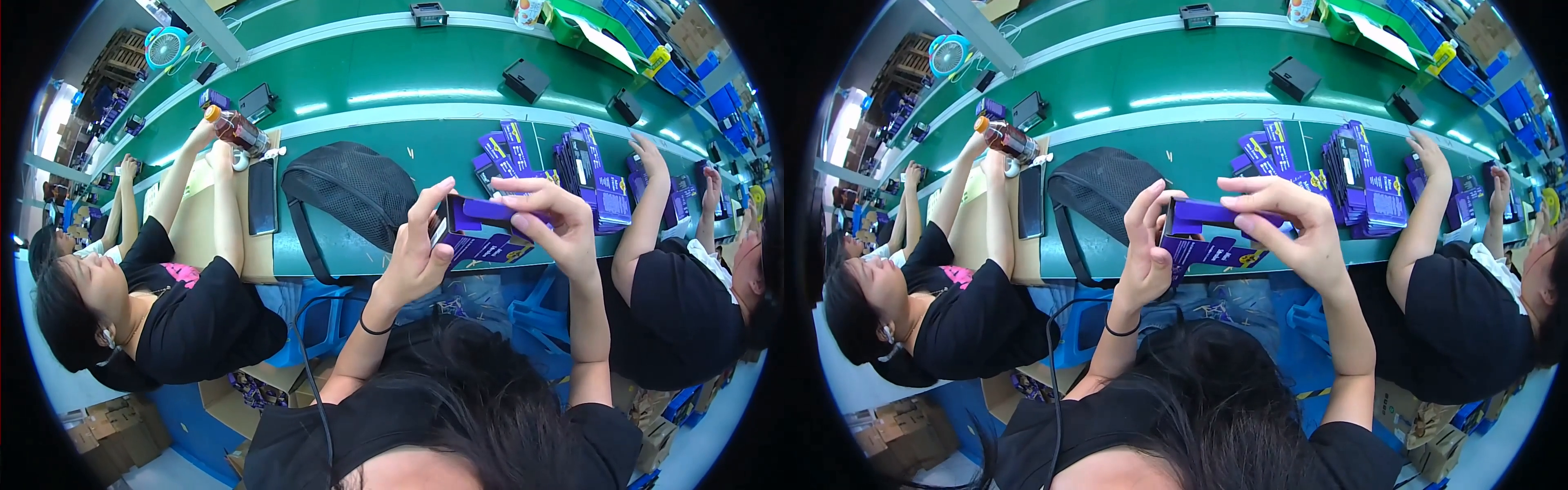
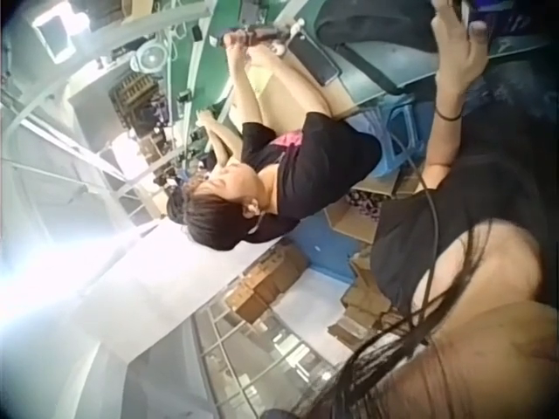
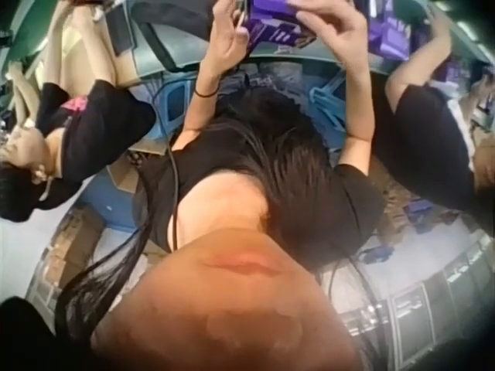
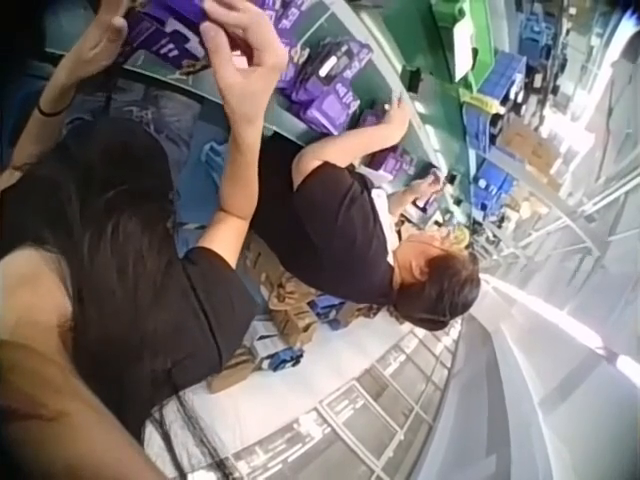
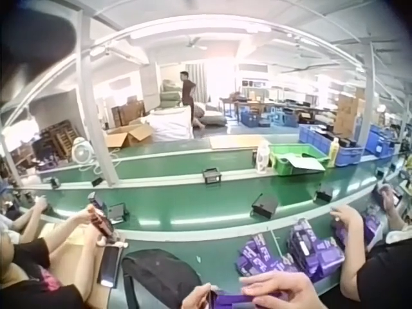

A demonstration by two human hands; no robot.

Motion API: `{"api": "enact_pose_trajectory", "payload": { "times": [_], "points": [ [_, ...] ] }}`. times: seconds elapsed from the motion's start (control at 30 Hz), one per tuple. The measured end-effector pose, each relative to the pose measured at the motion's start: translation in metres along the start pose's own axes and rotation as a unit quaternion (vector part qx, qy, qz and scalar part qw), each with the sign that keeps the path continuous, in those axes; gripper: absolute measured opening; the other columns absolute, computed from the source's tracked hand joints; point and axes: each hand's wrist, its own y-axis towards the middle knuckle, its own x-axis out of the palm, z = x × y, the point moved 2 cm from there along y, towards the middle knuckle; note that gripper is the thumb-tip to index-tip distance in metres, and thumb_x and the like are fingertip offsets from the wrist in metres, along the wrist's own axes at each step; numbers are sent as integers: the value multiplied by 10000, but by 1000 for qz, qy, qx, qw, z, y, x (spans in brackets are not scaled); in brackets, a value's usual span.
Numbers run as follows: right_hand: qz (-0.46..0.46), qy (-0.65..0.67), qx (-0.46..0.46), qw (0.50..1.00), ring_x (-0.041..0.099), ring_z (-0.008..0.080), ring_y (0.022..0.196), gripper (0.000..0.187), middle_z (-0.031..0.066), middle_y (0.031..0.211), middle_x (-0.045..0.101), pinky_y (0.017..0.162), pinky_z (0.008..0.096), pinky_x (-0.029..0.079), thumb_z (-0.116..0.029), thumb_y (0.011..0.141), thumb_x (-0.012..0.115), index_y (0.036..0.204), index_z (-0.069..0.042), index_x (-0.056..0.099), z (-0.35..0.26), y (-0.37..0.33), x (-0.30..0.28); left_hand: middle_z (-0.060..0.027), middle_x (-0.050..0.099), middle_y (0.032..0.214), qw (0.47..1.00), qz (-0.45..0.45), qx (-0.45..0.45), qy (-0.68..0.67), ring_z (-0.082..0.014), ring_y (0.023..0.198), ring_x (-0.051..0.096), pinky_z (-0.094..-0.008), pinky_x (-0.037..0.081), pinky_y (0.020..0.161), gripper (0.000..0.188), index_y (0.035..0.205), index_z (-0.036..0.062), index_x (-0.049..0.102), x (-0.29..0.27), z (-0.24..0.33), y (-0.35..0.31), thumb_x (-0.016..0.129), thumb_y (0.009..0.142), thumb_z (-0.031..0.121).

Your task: Fold cardboard boxes into their final shape.

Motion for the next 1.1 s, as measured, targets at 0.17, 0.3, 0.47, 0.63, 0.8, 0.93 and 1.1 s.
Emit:
{"api": "enact_pose_trajectory", "payload": {
  "times": [0.17,0.3,0.47,0.63,0.8,0.93,1.1],
  "points": [
    [13,-142,-75,987,635,197,932,160,139,1143,636,706,242,507,37,725,646,856,-33,706,-4,-7,4,-174,460,1146,999,-33,-14,36,-205,797,517,-332,449,714,450,1277,86,479,-2,9,3,344,989,405],
    [16,-174,-66,982,632,206,935,188,136,1163,627,736,264,502,48,702,653,851,-48,715,-6,-11,3,-170,455,1149,995,-77,-44,54,-177,763,495,-321,443,702,434,1249,100,512,-3,10,1,319,997,396],
    [-20,-233,-61,970,618,252,1021,240,145,1203,603,902,369,480,43,689,663,895,-71,712,-10,-15,0,-160,452,1139,993,-79,-72,50,-175,801,473,-314,427,732,414,1180,91,545,-3,4,-4,321,999,388],
    [-13,-355,-114,928,615,233,989,248,92,1147,631,968,426,425,-24,689,705,927,-95,713,-11,-17,2,-150,444,1136,993,-53,-100,27,-223,945,477,-323,409,820,411,1136,75,534,0,-2,-5,349,988,411],
    [132,-481,-233,834,620,205,920,251,26,1061,657,1003,453,379,-104,688,736,937,-126,715,-10,-25,19,-154,428,1129,996,-18,-67,49,-212,847,495,-320,450,717,362,1131,92,537,-1,-1,-2,392,982,389],
    [92,-527,-181,825,593,222,1016,265,17,1013,660,1042,478,343,-102,656,763,915,-112,710,-13,-23,30,-152,425,1127,997,-15,-57,51,-232,903,495,-324,449,750,373,1141,102,529,-5,2,-4,432,964,416],
    [99,-451,-167,871,595,230,1016,258,20,1027,664,1051,472,333,-88,671,751,923,-109,700,-15,-18,27,-141,425,1129,995,-9,-42,85,-237,952,484,-331,448,766,400,1140,98,512,-2,8,-4,475,941,443]
  ]
}}
